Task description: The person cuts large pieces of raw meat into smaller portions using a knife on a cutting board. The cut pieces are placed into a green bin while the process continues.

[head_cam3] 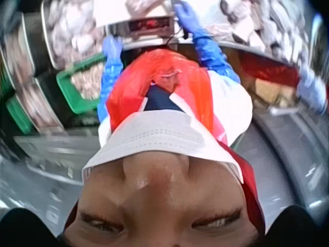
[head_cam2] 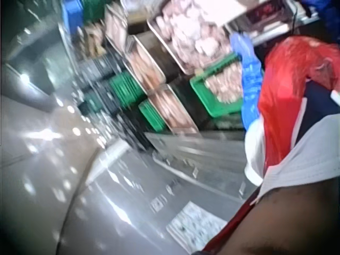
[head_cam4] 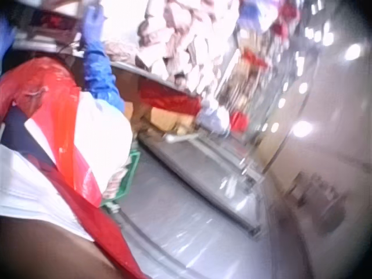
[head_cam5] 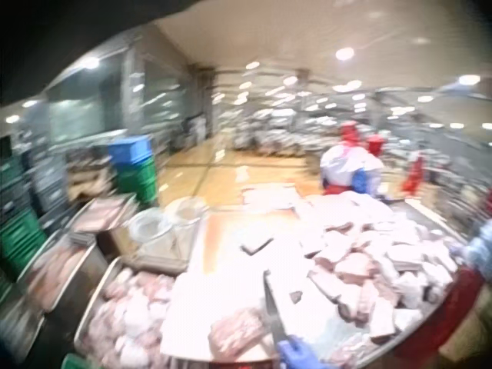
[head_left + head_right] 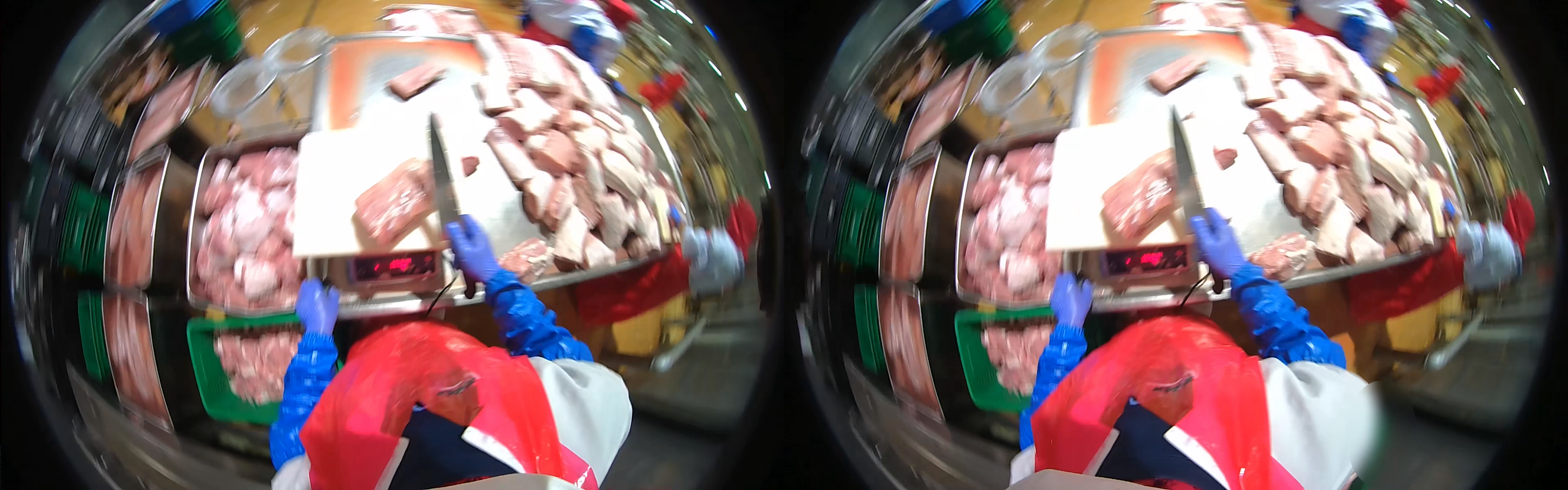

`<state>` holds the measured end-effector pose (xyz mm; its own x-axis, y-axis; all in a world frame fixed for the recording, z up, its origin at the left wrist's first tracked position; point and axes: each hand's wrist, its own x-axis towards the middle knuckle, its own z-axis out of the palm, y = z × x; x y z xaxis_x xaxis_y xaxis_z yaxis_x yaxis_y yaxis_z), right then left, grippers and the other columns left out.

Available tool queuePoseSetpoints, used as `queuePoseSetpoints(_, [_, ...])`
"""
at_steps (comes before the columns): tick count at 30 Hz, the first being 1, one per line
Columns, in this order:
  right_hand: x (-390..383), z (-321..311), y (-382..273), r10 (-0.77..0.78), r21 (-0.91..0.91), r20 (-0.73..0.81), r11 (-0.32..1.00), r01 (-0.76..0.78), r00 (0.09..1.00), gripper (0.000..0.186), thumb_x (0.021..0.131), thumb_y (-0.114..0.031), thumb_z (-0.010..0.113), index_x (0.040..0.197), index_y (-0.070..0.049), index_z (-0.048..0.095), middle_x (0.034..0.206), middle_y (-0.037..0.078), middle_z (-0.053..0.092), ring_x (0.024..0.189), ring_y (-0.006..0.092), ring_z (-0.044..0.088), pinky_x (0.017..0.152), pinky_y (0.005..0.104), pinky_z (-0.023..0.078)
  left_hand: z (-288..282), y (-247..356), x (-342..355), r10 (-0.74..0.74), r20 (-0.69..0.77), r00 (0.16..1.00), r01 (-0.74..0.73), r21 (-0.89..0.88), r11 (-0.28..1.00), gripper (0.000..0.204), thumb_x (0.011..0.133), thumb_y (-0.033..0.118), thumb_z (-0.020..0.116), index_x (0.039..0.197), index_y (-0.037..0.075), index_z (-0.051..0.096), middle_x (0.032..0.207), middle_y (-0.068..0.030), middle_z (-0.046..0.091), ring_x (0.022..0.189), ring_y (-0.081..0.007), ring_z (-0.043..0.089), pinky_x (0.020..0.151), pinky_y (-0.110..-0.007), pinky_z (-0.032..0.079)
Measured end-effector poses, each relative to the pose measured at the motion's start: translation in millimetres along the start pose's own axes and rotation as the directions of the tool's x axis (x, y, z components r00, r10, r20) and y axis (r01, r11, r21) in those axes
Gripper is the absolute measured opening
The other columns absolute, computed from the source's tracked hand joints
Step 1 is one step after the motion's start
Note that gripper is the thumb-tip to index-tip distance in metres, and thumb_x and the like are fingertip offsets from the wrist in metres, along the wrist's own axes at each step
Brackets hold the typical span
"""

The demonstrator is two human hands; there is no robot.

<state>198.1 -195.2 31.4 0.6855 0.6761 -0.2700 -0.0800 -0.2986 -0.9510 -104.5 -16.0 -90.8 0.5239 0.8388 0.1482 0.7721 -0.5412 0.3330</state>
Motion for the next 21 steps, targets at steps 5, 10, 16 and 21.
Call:
queuePoseSetpoints(5, [-9.4,25.0,-30.7,-0.131,0.042,0.053,0.991,0.129,0.99,0.033,0.101,-0.032,0.058,0.117,-0.004,0.059,0.071,0.002,0.057,0.058,0.008,0.051,0.052,0.0284,0.045,-69.7,-74.0,-10.7,-0.012,0.337,0.942,0.163,-0.426,0.89,0.034,0.086,0.027,0.073,0.107,0.0,0.069,0.091,-0.0158,0.072,0.08,-0.0279,0.069,0.073,-0.041,0.054])
queuePoseSetpoints(10, [-42.8,30.3,-21.8,-0.067,0.076,-0.03,0.995,0.069,0.997,0.027,0.101,-0.03,0.056,0.11,-0.004,0.057,0.072,0.002,0.056,0.053,0.0104,0.052,0.049,0.028,0.045,-240.5,-118.9,-4.5,0.213,0.489,0.846,0.15,-0.602,0.784,0.068,0.092,0.034,0.067,0.146,0.003,0.041,0.137,-0.0226,0.053,0.121,-0.0357,0.056,0.11,-0.054,0.039])
queuePoseSetpoints(16, [-34.7,58.2,-18.5,-0.135,0.123,-0.042,0.983,0.14,0.99,0.03,0.1,-0.031,0.056,0.111,-0.004,0.056,0.074,0.003,0.055,0.054,0.0108,0.054,0.05,0.0271,0.047,-231.4,-132.5,60.6,0.036,-0.108,0.993,-0.111,-0.847,0.52,0.026,0.085,0.001,0.066,0.109,0.002,0.059,0.112,-0.0089,0.06,0.099,-0.0169,0.059,0.09,-0.032,0.049])
queuePoseSetpoints(21, [-35.5,107.7,-63.3,-0.21,0.014,0.061,0.978,0.21,0.976,0.034,0.097,-0.032,0.059,0.113,-0.001,0.058,0.079,0.011,0.064,0.06,0.0193,0.062,0.057,0.0354,0.051,-109.7,-91.5,147.1,-0.659,-0.079,0.748,-0.144,-0.989,-0.044,0.021,0.098,0.029,0.063,0.098,0.009,0.063,0.076,0.0021,0.048,0.07,-0.0108,0.049,0.068,-0.026,0.043])
